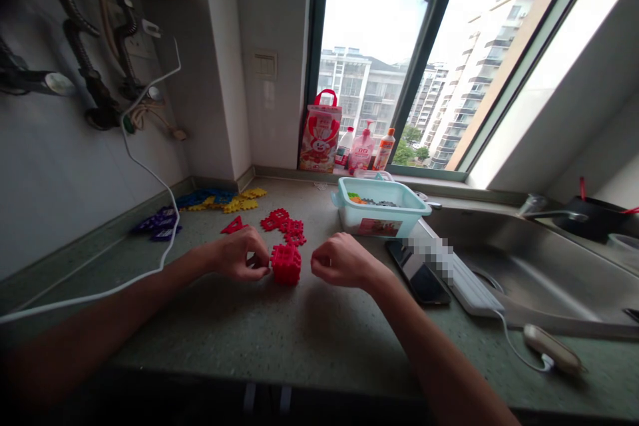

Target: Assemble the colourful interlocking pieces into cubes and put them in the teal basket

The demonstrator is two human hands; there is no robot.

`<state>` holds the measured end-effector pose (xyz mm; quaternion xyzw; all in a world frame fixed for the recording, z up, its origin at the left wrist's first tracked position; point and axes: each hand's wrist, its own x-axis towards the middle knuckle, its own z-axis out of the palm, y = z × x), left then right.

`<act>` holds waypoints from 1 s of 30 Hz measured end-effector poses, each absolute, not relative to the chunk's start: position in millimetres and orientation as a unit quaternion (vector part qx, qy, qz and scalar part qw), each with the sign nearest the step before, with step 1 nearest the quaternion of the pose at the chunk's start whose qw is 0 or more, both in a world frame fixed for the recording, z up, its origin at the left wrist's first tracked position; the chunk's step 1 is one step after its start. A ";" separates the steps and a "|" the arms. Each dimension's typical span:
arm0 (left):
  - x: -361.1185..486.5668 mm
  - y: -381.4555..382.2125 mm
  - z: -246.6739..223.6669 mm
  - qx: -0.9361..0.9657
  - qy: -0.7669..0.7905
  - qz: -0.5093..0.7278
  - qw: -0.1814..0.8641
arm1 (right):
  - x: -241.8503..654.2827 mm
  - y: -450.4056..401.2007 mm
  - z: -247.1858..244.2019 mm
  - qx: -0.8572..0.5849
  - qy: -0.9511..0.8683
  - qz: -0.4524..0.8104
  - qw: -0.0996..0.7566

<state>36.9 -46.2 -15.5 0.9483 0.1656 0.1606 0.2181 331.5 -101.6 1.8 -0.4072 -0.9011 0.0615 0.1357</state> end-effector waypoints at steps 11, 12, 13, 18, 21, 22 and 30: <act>40.9 -44.7 -20.1 0.957 0.167 0.130 0.199 | 319.1 -100.8 -9.4 -0.355 -0.923 0.094 0.113; 41.2 -44.8 -20.4 0.958 0.171 0.129 0.191 | 319.0 -100.8 -9.7 -0.354 -0.924 0.093 0.112; 41.6 -45.0 -20.6 0.959 0.175 0.127 0.182 | 318.8 -100.6 -10.0 -0.354 -0.924 0.092 0.112; 33.6 -35.8 -20.5 0.964 0.197 0.111 0.140 | 325.9 -91.5 -13.8 -0.367 -0.920 0.077 0.112; 19.2 -16.9 -22.1 0.948 0.285 0.141 0.034 | 336.6 -78.6 -23.4 -0.412 -0.900 0.058 0.129; 14.7 -9.7 -23.5 0.932 0.325 0.162 -0.008 | 339.2 -74.0 -28.4 -0.428 -0.890 0.053 0.144; 20.2 20.4 -42.6 0.856 0.456 0.219 -0.104 | 321.3 -31.8 -63.8 -0.480 -0.826 0.100 0.278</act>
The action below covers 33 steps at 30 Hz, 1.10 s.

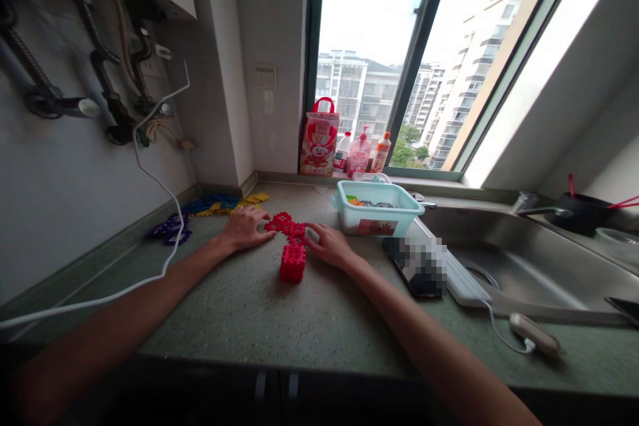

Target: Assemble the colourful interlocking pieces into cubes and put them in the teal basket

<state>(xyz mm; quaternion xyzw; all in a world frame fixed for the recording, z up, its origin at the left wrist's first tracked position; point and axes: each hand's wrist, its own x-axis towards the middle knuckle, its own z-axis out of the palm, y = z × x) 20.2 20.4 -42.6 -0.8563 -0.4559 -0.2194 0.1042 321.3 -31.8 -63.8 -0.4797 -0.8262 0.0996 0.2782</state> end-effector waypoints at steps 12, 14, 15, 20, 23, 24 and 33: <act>10.6 28.4 -38.3 -0.846 -0.477 -0.233 0.038 | 326.3 2.5 -64.1 -0.457 -0.825 0.129 0.306; 8.4 27.4 -37.4 -0.841 -0.479 -0.247 -0.051 | 337.4 -6.5 -61.0 -0.464 -0.825 0.106 0.304; 7.5 26.5 -37.5 -0.842 -0.475 -0.240 -0.093 | 343.3 -11.8 -59.5 -0.464 -0.829 0.094 0.298; 4.9 22.0 -38.5 -0.873 -0.447 -0.183 -0.073 | 364.3 -31.2 -58.8 -0.456 -0.848 0.062 0.264; 1.7 20.5 -34.8 -0.886 -0.429 -0.178 -0.015 | 365.7 -32.6 -58.3 -0.455 -0.851 0.070 0.253; 0.2 20.0 -32.8 -0.890 -0.421 -0.175 -0.002 | 365.0 -32.9 -56.6 -0.462 -0.847 0.071 0.253; -7.3 23.9 -30.4 -0.908 -0.400 -0.127 -0.014 | 336.5 -74.2 -18.0 -0.376 -0.836 0.118 0.383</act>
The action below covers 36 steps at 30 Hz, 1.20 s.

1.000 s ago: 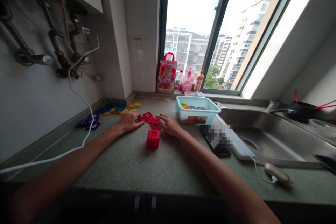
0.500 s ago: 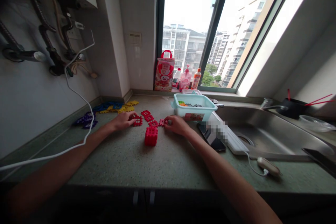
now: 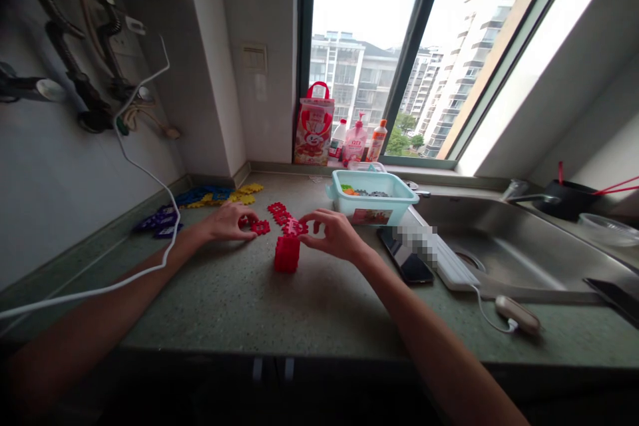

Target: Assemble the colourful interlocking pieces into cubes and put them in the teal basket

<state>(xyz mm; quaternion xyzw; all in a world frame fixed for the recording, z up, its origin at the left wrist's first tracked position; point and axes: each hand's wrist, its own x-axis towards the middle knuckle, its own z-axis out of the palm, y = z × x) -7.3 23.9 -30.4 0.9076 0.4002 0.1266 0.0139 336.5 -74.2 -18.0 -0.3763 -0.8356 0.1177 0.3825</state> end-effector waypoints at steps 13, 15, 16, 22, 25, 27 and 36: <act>8.5 6.9 -15.8 0.884 0.354 0.290 0.093 | 326.5 -77.2 -17.7 -0.382 -0.847 0.132 0.346; 21.6 -8.3 -6.8 0.880 0.322 0.329 0.122 | 328.0 -66.4 -28.0 -0.411 -0.833 0.117 0.352; 28.4 -16.6 -2.8 0.880 0.306 0.338 0.132 | 327.8 -60.1 -35.0 -0.416 -0.837 0.100 0.342; 50.4 -45.7 4.0 0.910 0.238 0.318 0.122 | 326.1 -33.9 -67.7 -0.377 -0.897 0.015 0.228; 50.5 -45.2 0.4 0.919 0.231 0.298 0.116 | 332.6 -32.6 -67.4 -0.397 -0.884 0.025 0.245; 50.4 -44.3 -1.5 0.921 0.232 0.290 0.116 | 337.8 -32.6 -65.4 -0.401 -0.878 0.047 0.257; 25.6 -19.1 3.5 0.911 0.266 0.302 0.092 | 344.8 -39.1 -48.1 -0.447 -0.828 0.063 0.333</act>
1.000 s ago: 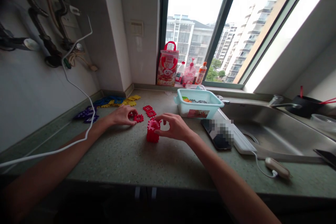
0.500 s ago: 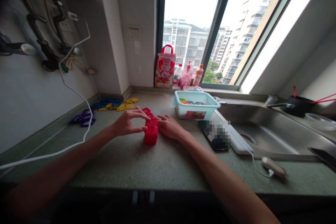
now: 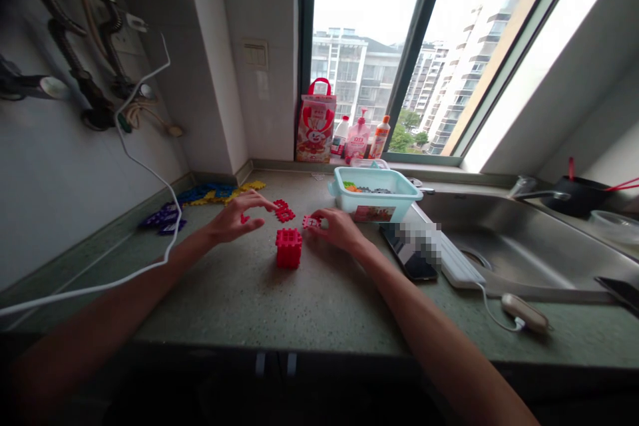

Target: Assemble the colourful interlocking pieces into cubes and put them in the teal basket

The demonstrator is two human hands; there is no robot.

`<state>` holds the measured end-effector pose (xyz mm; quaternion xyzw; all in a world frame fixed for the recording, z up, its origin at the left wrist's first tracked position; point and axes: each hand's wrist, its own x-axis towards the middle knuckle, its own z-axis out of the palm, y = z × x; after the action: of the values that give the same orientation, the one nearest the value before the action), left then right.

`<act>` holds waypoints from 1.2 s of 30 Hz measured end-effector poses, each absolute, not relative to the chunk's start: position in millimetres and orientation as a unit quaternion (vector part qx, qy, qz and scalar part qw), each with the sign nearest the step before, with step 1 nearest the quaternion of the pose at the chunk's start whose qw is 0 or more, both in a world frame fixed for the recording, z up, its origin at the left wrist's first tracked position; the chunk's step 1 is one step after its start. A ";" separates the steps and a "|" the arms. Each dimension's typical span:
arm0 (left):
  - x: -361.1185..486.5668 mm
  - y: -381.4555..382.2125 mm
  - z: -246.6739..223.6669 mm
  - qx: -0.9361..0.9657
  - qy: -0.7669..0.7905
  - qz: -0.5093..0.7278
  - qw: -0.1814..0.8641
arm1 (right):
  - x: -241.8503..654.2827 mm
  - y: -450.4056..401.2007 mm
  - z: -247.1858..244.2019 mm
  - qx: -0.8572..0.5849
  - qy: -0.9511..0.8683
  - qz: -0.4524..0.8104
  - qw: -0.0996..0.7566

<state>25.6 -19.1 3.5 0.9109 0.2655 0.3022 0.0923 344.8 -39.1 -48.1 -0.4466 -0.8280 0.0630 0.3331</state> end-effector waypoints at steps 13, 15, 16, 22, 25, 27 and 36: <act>-41.0 36.9 -13.4 0.873 0.461 0.136 -0.080 | 301.1 -87.9 -12.0 -0.323 -0.862 0.062 0.385; -31.4 34.3 -19.2 0.878 0.447 0.145 -0.094 | 301.7 -87.4 -12.4 -0.318 -0.867 0.064 0.378; -25.1 32.1 -22.7 0.881 0.437 0.153 -0.093 | 302.4 -87.4 -12.0 -0.319 -0.870 0.066 0.369; 20.8 19.7 -45.9 0.914 0.363 0.174 -0.041 | 312.4 -78.7 -12.9 -0.342 -0.854 0.099 0.379; 33.0 21.5 -54.7 0.928 0.346 0.139 -0.020 | 319.4 -63.5 -27.3 -0.390 -0.824 0.105 0.397; 35.8 23.2 -57.6 0.932 0.343 0.120 -0.008 | 321.6 -52.4 -42.1 -0.412 -0.831 0.091 0.363; 52.2 2.3 -48.9 0.952 0.278 0.128 -0.003 | 311.0 -31.5 -72.2 -0.406 -0.879 0.027 0.248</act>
<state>52.2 2.3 -48.9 0.9519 0.2784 0.1279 -0.0028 311.0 -31.5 -72.2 -0.4059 -0.8791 0.0267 0.2484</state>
